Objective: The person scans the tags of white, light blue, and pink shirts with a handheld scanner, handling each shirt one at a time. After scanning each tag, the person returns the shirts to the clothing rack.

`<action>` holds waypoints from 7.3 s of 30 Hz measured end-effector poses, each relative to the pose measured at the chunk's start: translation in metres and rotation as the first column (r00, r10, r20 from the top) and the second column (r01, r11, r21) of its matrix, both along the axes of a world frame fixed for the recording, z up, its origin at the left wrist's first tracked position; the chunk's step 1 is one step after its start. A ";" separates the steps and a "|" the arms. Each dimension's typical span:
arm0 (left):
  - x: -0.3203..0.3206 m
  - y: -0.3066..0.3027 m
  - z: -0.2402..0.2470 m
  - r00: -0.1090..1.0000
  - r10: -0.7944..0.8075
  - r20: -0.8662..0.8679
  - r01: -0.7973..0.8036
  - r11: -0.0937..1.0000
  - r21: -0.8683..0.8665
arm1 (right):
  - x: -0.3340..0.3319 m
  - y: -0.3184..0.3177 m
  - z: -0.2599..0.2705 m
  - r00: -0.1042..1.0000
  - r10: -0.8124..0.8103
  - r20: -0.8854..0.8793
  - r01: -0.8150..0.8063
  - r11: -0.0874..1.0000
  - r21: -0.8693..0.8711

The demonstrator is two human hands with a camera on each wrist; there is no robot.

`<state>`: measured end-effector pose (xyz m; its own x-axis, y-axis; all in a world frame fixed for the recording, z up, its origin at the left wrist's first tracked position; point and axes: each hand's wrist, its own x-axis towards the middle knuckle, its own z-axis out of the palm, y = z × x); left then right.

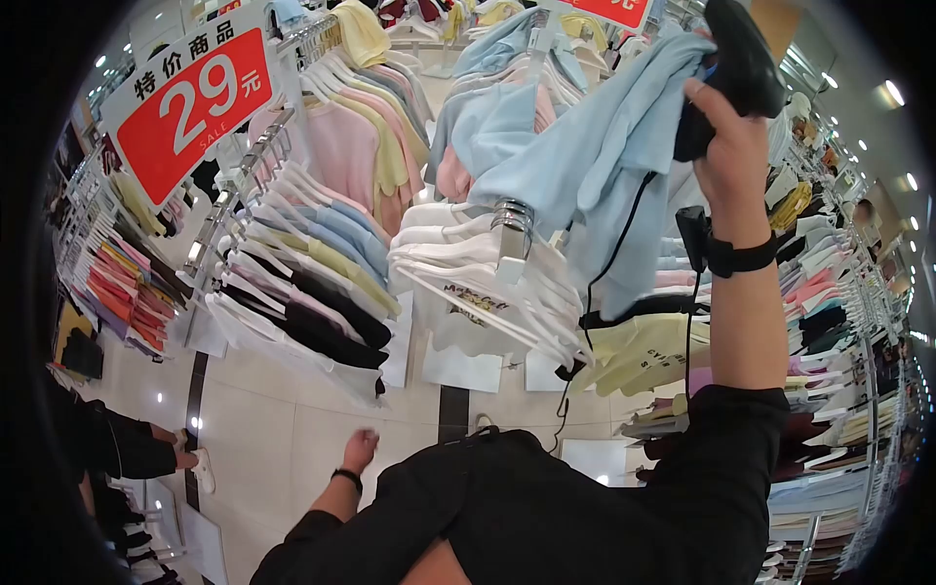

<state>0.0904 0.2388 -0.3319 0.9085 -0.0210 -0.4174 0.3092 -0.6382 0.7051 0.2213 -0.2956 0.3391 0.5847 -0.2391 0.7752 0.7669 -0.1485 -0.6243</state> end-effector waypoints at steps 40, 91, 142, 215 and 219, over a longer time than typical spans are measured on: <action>0.048 -0.207 0.262 0.727 -0.425 0.539 0.676 0.582 -0.452 | -0.338 -0.055 -0.098 0.958 -0.038 -0.285 0.092 0.980 0.179; -0.120 -0.217 0.310 0.700 -0.710 -0.071 0.610 0.647 -0.457 | -0.233 -0.062 -0.262 -0.338 0.934 -0.118 -0.938 -0.324 0.123; 0.044 -0.128 0.358 0.978 0.059 0.199 0.120 0.622 -0.774 | -0.224 -0.016 -0.249 0.379 0.194 -0.905 -0.579 0.812 -0.069; 0.056 -0.180 0.413 0.915 -0.091 0.392 0.316 0.765 -0.561 | -0.212 0.020 -0.335 0.413 0.229 -0.882 -0.668 0.734 -0.122; 0.076 -0.178 0.420 0.859 -0.194 0.474 0.390 0.848 -0.360 | -0.201 0.013 -0.312 0.475 0.030 -0.880 -0.570 0.772 -0.281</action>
<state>0.1669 0.0609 0.0885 0.9109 -0.3997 0.1027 -0.2173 -0.2528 0.9428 0.0202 -0.2823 0.0274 0.9339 0.3245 -0.1499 0.0296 -0.4883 -0.8722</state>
